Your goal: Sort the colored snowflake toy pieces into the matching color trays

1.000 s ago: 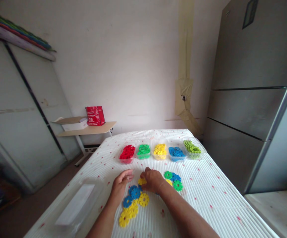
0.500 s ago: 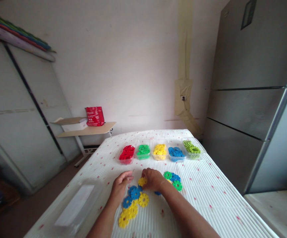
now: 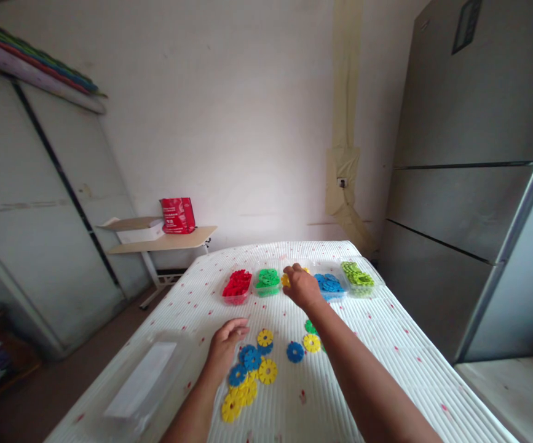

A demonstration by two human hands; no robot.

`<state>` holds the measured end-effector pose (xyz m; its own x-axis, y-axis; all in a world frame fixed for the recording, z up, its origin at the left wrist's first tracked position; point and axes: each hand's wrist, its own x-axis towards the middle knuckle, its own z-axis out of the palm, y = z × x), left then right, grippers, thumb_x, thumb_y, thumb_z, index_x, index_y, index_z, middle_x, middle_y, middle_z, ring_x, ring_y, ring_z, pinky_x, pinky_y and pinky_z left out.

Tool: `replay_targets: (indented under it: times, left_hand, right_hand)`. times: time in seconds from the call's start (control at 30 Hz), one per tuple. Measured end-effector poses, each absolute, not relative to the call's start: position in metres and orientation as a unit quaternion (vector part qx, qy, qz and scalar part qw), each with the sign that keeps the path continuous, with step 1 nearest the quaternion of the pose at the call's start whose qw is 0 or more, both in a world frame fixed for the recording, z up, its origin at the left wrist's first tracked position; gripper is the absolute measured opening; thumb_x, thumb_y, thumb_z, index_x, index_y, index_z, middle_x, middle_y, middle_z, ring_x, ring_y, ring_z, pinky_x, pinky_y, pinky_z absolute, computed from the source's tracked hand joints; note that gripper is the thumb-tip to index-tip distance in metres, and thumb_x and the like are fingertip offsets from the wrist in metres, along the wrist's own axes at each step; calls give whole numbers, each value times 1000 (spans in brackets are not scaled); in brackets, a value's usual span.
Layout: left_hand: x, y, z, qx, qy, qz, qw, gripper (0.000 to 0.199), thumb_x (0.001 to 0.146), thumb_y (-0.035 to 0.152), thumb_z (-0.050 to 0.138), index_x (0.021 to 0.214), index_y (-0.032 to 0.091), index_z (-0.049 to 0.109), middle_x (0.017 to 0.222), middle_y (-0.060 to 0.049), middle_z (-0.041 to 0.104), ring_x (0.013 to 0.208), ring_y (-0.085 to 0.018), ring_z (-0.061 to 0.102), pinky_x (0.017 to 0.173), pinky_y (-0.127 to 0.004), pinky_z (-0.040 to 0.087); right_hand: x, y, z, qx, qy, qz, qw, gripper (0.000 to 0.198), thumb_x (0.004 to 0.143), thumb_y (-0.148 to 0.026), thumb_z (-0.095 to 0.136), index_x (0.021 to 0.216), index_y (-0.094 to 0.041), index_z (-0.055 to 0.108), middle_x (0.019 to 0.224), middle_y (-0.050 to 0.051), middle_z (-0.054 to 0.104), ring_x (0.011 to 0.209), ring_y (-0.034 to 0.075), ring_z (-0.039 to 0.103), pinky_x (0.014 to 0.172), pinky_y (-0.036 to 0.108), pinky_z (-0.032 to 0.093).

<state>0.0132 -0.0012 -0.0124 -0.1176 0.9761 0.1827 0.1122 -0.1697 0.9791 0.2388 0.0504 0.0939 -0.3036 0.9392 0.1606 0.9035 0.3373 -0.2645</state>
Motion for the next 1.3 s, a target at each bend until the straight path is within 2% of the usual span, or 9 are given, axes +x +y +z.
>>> replay_targets:
  times: [0.13, 0.3, 0.43, 0.5, 0.67, 0.9, 1.07, 1.3]
  left_hand:
    - [12, 0, -14, 535, 505, 548, 397, 31, 69, 27, 51, 93, 12, 63, 85, -10, 70, 83, -23, 65, 74, -32, 49]
    - [12, 1, -17, 536, 505, 549, 396, 32, 69, 27, 51, 94, 12, 64, 88, -11, 70, 85, -23, 65, 76, -33, 49]
    - [12, 0, -17, 533, 511, 548, 392, 32, 69, 27, 52, 95, 12, 64, 87, -11, 70, 84, -24, 65, 78, -35, 48]
    - [13, 0, -16, 533, 510, 550, 393, 33, 70, 28, 52, 96, 12, 63, 88, -12, 70, 84, -24, 65, 79, -35, 49]
    - [14, 0, -16, 530, 509, 550, 397, 33, 69, 26, 51, 96, 12, 63, 88, -12, 71, 84, -24, 66, 79, -34, 49]
    - [12, 0, -15, 529, 513, 545, 400, 34, 67, 24, 52, 96, 12, 64, 86, -11, 71, 84, -24, 66, 78, -34, 48]
    - [12, -1, -14, 528, 514, 545, 399, 34, 66, 24, 53, 96, 12, 64, 86, -11, 71, 85, -24, 66, 79, -34, 48]
    - [11, 0, -16, 527, 510, 548, 402, 33, 68, 27, 52, 95, 12, 64, 86, -10, 70, 84, -23, 65, 75, -32, 49]
  right_hand:
    - [242, 56, 100, -566, -809, 56, 152, 31, 88, -32, 52, 115, -17, 53, 116, 7, 55, 96, 19, 57, 81, 39, 49]
    - [218, 32, 75, -506, -848, 96, 128, 28, 88, -32, 52, 111, -18, 55, 112, 6, 57, 93, 17, 58, 80, 37, 49]
    - [195, 12, 52, -467, -871, 111, 104, 38, 73, -28, 66, 110, -23, 60, 104, 4, 63, 88, 17, 61, 75, 26, 47]
    - [188, 8, 44, -470, -871, 102, 95, 41, 69, -27, 65, 110, -24, 62, 104, 6, 63, 84, 19, 63, 70, 26, 47]
    - [184, 10, 34, -478, -871, 78, 83, 28, 74, -24, 53, 100, -23, 65, 100, 7, 63, 79, 18, 63, 64, 25, 44]
    - [187, 5, 38, -474, -874, 73, 79, 24, 76, -26, 51, 96, -21, 64, 98, 7, 61, 78, 18, 63, 62, 24, 42]
    - [193, 1, 46, -465, -875, 101, 90, 29, 75, -26, 55, 102, -22, 63, 98, 6, 61, 79, 18, 64, 64, 23, 43]
    - [224, 3, 64, -466, -865, 120, 141, 44, 70, -26, 60, 114, -20, 59, 106, 7, 62, 92, 20, 61, 78, 25, 44]
